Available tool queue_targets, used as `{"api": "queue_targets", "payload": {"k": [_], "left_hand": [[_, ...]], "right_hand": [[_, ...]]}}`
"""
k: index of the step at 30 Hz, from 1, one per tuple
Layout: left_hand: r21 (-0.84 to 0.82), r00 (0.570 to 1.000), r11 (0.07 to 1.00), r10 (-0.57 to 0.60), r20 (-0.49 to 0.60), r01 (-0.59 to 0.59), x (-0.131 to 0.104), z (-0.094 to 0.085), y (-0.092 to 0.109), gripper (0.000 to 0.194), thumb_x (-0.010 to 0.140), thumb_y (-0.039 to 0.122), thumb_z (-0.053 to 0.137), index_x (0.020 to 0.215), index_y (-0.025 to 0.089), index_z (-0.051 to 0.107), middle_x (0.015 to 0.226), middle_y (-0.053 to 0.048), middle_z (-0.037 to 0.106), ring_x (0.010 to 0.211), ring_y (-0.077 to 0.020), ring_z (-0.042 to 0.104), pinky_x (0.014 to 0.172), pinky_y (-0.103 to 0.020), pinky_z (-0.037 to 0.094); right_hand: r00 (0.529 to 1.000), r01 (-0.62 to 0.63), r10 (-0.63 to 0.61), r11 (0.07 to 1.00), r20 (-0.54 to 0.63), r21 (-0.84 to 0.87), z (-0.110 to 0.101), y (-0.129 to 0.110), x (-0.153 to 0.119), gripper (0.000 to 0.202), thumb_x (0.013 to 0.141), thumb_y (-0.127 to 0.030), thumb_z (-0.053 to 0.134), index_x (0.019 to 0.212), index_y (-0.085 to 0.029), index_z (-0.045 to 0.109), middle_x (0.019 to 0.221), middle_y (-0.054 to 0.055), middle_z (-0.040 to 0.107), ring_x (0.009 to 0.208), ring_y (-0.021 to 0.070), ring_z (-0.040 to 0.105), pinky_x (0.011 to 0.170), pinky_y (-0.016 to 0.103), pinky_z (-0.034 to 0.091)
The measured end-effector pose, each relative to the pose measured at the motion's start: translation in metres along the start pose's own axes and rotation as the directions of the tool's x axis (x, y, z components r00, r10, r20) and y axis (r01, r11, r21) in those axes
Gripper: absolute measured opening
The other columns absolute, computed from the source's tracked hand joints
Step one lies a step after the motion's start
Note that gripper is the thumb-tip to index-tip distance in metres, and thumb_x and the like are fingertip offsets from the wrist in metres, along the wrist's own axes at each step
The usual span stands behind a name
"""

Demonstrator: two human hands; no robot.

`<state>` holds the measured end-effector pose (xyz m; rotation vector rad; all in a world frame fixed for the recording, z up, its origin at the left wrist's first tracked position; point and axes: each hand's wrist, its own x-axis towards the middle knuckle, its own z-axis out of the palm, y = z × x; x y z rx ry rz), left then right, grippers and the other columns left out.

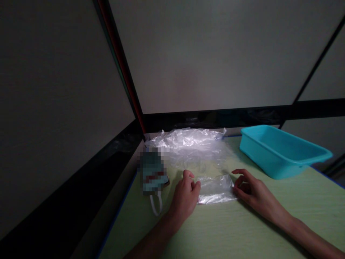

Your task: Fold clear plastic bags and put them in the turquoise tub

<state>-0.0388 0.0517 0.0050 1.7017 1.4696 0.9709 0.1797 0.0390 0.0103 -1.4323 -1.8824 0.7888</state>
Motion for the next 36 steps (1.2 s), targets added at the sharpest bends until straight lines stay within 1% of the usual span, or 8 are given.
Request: {"api": "queue_targets", "payload": {"k": [5,16,18,21,24,26,31,36], "left_hand": [[0.004,1.0,1.0,0.006,0.002,-0.006,-0.001,-0.001,0.001,0.009,0.079,0.018,0.041,0.08,0.022,0.033,0.048,0.011,0.041,0.04,-0.0109,0.052,0.041,-0.018,0.031],[-0.034,1.0,0.999,-0.001,-0.026,0.0,0.0,0.001,0.0,0.011,0.077,0.017,0.041,0.081,0.022,0.033,0.048,0.011,0.041,0.04,-0.0106,0.05,0.04,-0.018,0.033],[-0.05,0.999,0.999,0.0,-0.038,-0.002,0.0,0.002,0.0,0.011,0.077,0.016,0.041,0.082,0.022,0.033,0.048,0.011,0.041,0.04,-0.0105,0.049,0.04,-0.018,0.034],[-0.074,0.998,0.997,0.002,-0.057,-0.007,-0.001,0.003,-0.001,0.012,0.077,0.016,0.042,0.084,0.022,0.034,0.049,0.011,0.042,0.04,-0.0101,0.049,0.041,-0.018,0.036],[-0.095,0.997,0.995,0.006,-0.083,-0.014,-0.002,0.004,-0.001,0.014,0.076,0.017,0.042,0.086,0.022,0.034,0.052,0.011,0.042,0.041,-0.0096,0.049,0.041,-0.017,0.037],[-0.108,0.995,0.994,0.007,-0.097,-0.018,-0.002,0.005,-0.001,0.015,0.076,0.017,0.042,0.088,0.022,0.034,0.053,0.01,0.043,0.041,-0.0094,0.049,0.04,-0.017,0.037],[-0.143,0.993,0.99,0.0,-0.119,-0.017,-0.001,0.002,0.001,0.016,0.076,0.018,0.041,0.089,0.023,0.033,0.056,0.01,0.044,0.039,-0.0097,0.05,0.035,-0.016,0.037],[-0.131,0.986,0.991,0.018,-0.165,-0.04,0.0,-0.002,0.003,0.017,0.076,0.017,0.039,0.09,0.023,0.032,0.062,0.009,0.045,0.04,-0.0097,0.054,0.037,-0.017,0.039]], "right_hand": [[1.0,0.011,-0.012,0.997,-0.006,-0.081,0.0,0.0,0.0,0.033,0.077,-0.02,0.044,0.109,-0.018,0.035,0.07,0.0,0.056,0.057,0.0152,0.055,0.053,0.027,0.042],[0.998,0.053,-0.059,0.986,-0.038,-0.16,-0.002,0.004,0.001,0.034,0.076,-0.021,0.045,0.109,-0.016,0.04,0.068,0.001,0.056,0.056,0.0152,0.052,0.053,0.028,0.042],[0.995,0.079,-0.09,0.981,-0.053,-0.176,-0.002,0.007,0.001,0.036,0.075,-0.022,0.046,0.11,-0.015,0.043,0.078,0.004,0.059,0.062,0.0167,0.055,0.058,0.03,0.045],[0.991,0.101,-0.117,0.975,-0.072,-0.2,-0.003,0.011,0.001,0.042,0.075,-0.023,0.047,0.116,-0.016,0.043,0.101,0.01,0.057,0.083,0.0216,0.057,0.074,0.036,0.047],[0.99,0.126,-0.136,0.972,-0.041,-0.197,-0.003,0.013,0.001,0.046,0.078,-0.021,0.044,0.123,-0.017,0.039,0.114,0.011,0.053,0.101,0.0235,0.051,0.088,0.041,0.041],[0.99,0.134,-0.14,0.972,-0.017,-0.191,-0.003,0.013,0.001,0.047,0.079,-0.02,0.042,0.125,-0.016,0.036,0.115,0.012,0.052,0.104,0.0231,0.049,0.092,0.042,0.038],[0.99,0.139,-0.143,0.974,-0.006,-0.181,-0.002,0.013,0.0,0.048,0.079,-0.019,0.041,0.126,-0.017,0.034,0.114,0.011,0.053,0.103,0.0228,0.049,0.092,0.043,0.038],[0.992,0.122,-0.125,0.979,-0.008,-0.163,-0.004,0.012,0.0,0.043,0.079,-0.021,0.042,0.122,-0.017,0.037,0.108,0.01,0.053,0.092,0.0218,0.054,0.082,0.039,0.044]]}}
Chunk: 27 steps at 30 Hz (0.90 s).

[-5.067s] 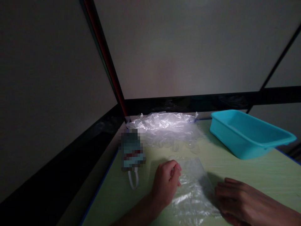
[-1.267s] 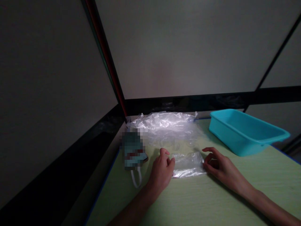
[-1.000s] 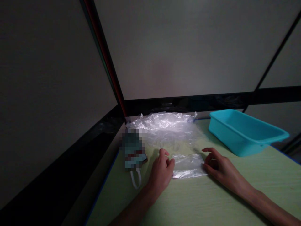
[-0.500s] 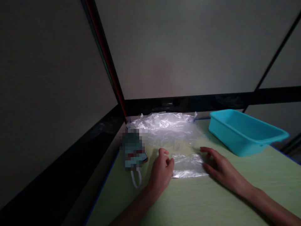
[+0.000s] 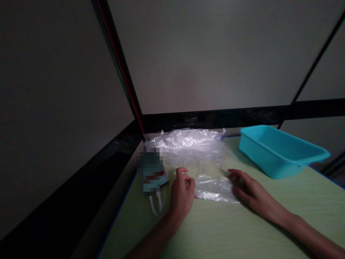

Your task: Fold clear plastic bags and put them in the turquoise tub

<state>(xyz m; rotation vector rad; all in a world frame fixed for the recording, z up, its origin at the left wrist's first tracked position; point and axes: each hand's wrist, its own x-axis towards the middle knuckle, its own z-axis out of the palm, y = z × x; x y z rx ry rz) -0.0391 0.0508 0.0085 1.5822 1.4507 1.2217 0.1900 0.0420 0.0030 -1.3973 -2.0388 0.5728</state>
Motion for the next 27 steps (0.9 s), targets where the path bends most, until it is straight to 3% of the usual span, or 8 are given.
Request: {"api": "queue_targets", "payload": {"k": [5,9,13,16,19,23,25,27], "left_hand": [[0.084,0.993,0.995,0.066,-0.095,-0.058,0.0,-0.002,0.001,0.018,0.075,0.014,0.04,0.09,0.022,0.034,0.074,0.004,0.05,0.057,-0.0126,0.058,0.051,-0.022,0.043],[0.161,0.977,0.979,0.149,-0.15,-0.125,-0.002,-0.004,0.005,0.02,0.072,0.011,0.043,0.088,0.022,0.04,0.087,-0.002,0.051,0.083,-0.0182,0.056,0.074,-0.031,0.043],[0.194,0.957,0.95,0.268,-0.108,-0.244,-0.01,-0.001,0.011,0.026,0.07,0.006,0.043,0.091,0.021,0.042,0.098,-0.005,0.05,0.098,-0.0197,0.049,0.083,-0.032,0.041],[0.214,0.936,0.914,0.353,0.002,-0.345,-0.022,0.005,0.017,0.028,0.071,0.003,0.041,0.094,0.02,0.043,0.102,-0.006,0.049,0.101,-0.0186,0.048,0.086,-0.032,0.041],[0.263,0.905,0.87,0.371,0.208,-0.417,-0.039,0.01,0.024,0.034,0.073,0.005,0.043,0.104,0.018,0.045,0.115,-0.009,0.047,0.112,-0.0198,0.042,0.096,-0.033,0.035],[0.284,0.749,0.773,0.34,0.568,-0.567,-0.052,0.013,0.033,0.053,0.075,0.02,0.05,0.126,0.012,0.036,0.141,-0.011,0.026,0.129,-0.0235,0.021,0.107,-0.037,0.02],[0.263,0.672,0.743,0.321,0.668,-0.616,-0.052,0.012,0.035,0.061,0.078,0.027,0.05,0.132,0.009,0.028,0.144,-0.011,0.018,0.132,-0.0223,0.013,0.109,-0.037,0.012],[0.247,0.633,0.731,0.312,0.709,-0.636,-0.05,0.01,0.035,0.063,0.081,0.032,0.047,0.135,0.009,0.023,0.145,-0.01,0.014,0.132,-0.0199,0.009,0.109,-0.037,0.008]], "right_hand": [[0.997,-0.038,0.035,0.999,0.063,0.039,-0.005,-0.008,0.0,0.036,0.082,-0.022,0.038,0.118,-0.017,0.035,0.098,0.008,0.054,0.081,0.0196,0.055,0.074,0.036,0.045],[0.995,-0.036,0.03,0.998,0.093,0.059,-0.007,-0.015,-0.002,0.032,0.083,-0.023,0.037,0.114,-0.017,0.036,0.088,0.007,0.055,0.076,0.0193,0.055,0.068,0.035,0.045],[0.992,-0.034,0.024,0.996,0.124,0.077,-0.007,-0.022,-0.005,0.031,0.084,-0.024,0.038,0.113,-0.017,0.037,0.082,0.005,0.056,0.07,0.0185,0.055,0.063,0.033,0.044],[0.989,-0.027,0.011,0.994,0.145,0.107,-0.004,-0.025,-0.009,0.027,0.084,-0.025,0.039,0.11,-0.017,0.039,0.082,0.004,0.056,0.07,0.0181,0.055,0.061,0.031,0.044],[0.987,-0.018,-0.007,0.988,0.159,0.154,-0.003,-0.026,-0.01,0.024,0.083,-0.025,0.04,0.107,-0.018,0.04,0.082,0.004,0.056,0.071,0.0178,0.055,0.061,0.029,0.044],[0.986,-0.011,-0.027,0.974,0.164,0.226,-0.003,-0.023,-0.008,0.015,0.081,-0.019,0.042,0.096,-0.018,0.043,0.083,0.004,0.056,0.074,0.018,0.055,0.064,0.029,0.044],[0.988,-0.02,-0.015,0.974,0.154,0.226,-0.003,-0.021,-0.007,0.014,0.079,-0.016,0.041,0.093,-0.018,0.044,0.082,0.004,0.055,0.074,0.0178,0.054,0.065,0.029,0.044],[0.991,-0.035,0.008,0.981,0.136,0.193,-0.003,-0.019,-0.007,0.016,0.078,-0.014,0.041,0.094,-0.018,0.043,0.083,0.004,0.055,0.073,0.0178,0.054,0.066,0.031,0.043]]}}
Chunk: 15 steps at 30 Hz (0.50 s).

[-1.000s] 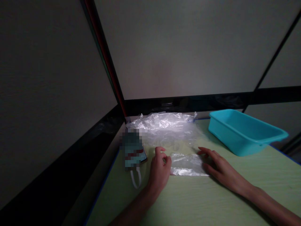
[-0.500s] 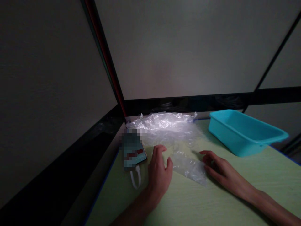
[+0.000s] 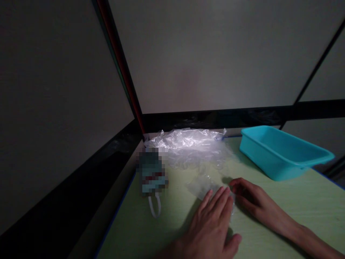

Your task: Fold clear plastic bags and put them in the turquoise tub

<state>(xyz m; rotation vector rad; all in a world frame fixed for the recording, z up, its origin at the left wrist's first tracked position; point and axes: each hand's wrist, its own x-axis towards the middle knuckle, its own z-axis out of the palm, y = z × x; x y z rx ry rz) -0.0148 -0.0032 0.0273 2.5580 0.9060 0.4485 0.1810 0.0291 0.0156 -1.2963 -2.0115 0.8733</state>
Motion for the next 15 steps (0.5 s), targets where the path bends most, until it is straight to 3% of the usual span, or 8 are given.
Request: {"api": "queue_targets", "payload": {"k": [6,15], "left_hand": [[0.023,0.998,0.999,0.029,0.056,-0.031,-0.0012,-0.0003,-0.0052,0.062,0.085,0.04,0.04,0.136,0.012,0.019,0.145,-0.007,0.012,0.133,-0.0166,0.006,0.109,-0.037,0.006],[0.124,0.998,0.992,-0.023,0.066,0.015,-0.0025,0.0017,-0.0055,0.061,0.087,0.039,0.037,0.137,0.012,0.014,0.145,-0.006,0.009,0.133,-0.0136,0.002,0.109,-0.032,0.003]], "right_hand": [[0.999,-0.011,0.008,0.994,-0.034,-0.108,0.0025,0.0059,0.0001,0.015,0.078,-0.015,0.04,0.092,-0.018,0.043,0.084,0.005,0.053,0.075,0.0187,0.052,0.068,0.033,0.042],[0.999,0.003,-0.01,0.988,-0.046,-0.154,0.0025,0.0038,0.0002,0.016,0.078,-0.015,0.039,0.093,-0.018,0.043,0.08,0.004,0.051,0.072,0.0185,0.051,0.067,0.033,0.042]]}}
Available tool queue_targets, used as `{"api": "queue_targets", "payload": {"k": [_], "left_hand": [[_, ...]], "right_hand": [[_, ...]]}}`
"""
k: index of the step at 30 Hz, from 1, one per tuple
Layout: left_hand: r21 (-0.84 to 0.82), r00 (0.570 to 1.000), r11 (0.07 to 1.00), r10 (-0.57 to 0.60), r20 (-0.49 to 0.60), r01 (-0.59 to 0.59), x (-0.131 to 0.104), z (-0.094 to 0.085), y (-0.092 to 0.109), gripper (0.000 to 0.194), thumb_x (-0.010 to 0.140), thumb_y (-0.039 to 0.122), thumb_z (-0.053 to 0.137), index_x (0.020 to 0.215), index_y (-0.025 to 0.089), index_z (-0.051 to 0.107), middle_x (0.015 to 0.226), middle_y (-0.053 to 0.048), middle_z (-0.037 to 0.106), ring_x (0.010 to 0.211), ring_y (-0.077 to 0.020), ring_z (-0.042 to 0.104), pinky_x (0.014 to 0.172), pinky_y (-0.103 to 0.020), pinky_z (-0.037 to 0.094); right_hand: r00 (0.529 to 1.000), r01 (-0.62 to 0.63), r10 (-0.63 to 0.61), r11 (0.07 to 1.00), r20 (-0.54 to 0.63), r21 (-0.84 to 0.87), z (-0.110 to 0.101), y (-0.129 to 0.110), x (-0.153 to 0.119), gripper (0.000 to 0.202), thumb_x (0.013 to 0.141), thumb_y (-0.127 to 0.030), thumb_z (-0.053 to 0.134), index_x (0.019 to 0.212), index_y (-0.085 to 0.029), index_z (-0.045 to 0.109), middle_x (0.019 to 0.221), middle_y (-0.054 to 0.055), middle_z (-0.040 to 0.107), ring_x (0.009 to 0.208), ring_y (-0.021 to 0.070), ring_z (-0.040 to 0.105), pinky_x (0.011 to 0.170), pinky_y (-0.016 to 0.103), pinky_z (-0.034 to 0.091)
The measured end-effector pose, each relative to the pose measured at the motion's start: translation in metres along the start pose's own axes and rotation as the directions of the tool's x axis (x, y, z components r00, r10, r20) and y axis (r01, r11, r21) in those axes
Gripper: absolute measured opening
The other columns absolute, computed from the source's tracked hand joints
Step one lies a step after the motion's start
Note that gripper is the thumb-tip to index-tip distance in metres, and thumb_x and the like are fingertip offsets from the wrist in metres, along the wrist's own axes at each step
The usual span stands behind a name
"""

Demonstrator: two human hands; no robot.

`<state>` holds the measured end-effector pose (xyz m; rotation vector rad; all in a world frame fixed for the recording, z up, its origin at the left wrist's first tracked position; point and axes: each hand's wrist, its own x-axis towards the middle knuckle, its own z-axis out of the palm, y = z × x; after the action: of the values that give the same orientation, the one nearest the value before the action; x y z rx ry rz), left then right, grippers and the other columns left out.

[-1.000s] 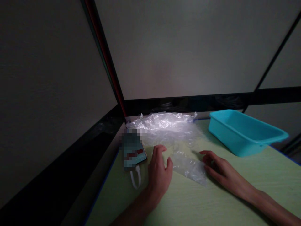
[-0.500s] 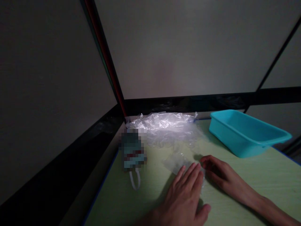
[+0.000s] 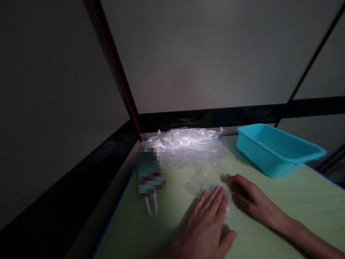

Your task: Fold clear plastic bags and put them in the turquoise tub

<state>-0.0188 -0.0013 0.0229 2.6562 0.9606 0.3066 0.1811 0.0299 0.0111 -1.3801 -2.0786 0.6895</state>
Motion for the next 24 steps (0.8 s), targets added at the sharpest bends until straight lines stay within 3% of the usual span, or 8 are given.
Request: {"api": "queue_targets", "payload": {"k": [24], "left_hand": [[0.003,0.998,0.999,0.04,0.041,-0.04,-0.0004,-0.0006,-0.001,0.056,0.089,0.044,0.031,0.137,0.018,0.016,0.146,0.0,0.009,0.133,-0.0119,0.003,0.109,-0.033,0.002]], "right_hand": [[0.999,0.022,-0.023,1.0,-0.033,-0.02,-0.0024,0.0014,0.002,0.014,0.079,-0.016,0.041,0.092,-0.018,0.046,0.081,0.005,0.054,0.074,0.0196,0.052,0.067,0.034,0.042]]}}
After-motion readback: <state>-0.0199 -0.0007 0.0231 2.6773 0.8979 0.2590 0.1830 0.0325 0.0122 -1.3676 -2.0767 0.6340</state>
